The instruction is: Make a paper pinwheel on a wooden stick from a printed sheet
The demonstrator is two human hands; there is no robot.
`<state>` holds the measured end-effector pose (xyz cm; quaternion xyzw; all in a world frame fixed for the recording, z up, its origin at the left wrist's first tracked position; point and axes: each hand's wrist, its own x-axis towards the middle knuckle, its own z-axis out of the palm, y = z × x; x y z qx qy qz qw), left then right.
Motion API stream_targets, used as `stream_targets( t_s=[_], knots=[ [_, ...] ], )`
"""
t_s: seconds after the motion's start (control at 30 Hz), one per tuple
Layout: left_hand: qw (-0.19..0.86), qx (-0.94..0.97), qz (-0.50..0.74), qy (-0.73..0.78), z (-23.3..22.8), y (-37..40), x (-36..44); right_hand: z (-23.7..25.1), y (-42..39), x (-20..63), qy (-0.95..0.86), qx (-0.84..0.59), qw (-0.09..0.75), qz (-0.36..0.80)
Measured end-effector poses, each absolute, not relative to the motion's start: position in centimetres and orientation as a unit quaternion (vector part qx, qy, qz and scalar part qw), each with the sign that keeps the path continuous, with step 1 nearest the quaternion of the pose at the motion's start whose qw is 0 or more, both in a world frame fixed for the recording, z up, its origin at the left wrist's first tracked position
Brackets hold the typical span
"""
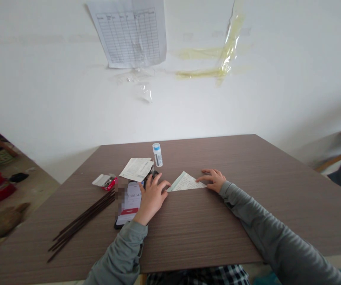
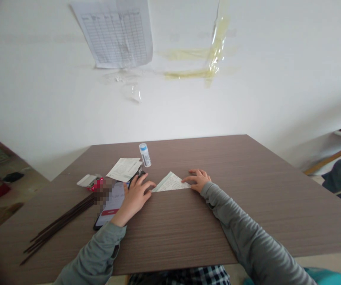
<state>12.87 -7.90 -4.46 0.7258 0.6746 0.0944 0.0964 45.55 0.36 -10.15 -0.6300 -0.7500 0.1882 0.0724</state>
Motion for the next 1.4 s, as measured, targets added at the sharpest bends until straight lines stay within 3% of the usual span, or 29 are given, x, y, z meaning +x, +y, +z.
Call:
stream_targets(
  t_s=[0.37,1.4],
  knots=[
    [0.081,0.735,0.125,0.661,-5.0,-7.5,12.9,-10.6,-0.5,44.9,-0.761,-0.621,0.136,0.134],
    [0.107,0.755,0.115,0.636,-4.5,-7.3,13.5,-8.5,-1.0,44.6,-0.745,-0.637,0.155,0.123]
  ],
)
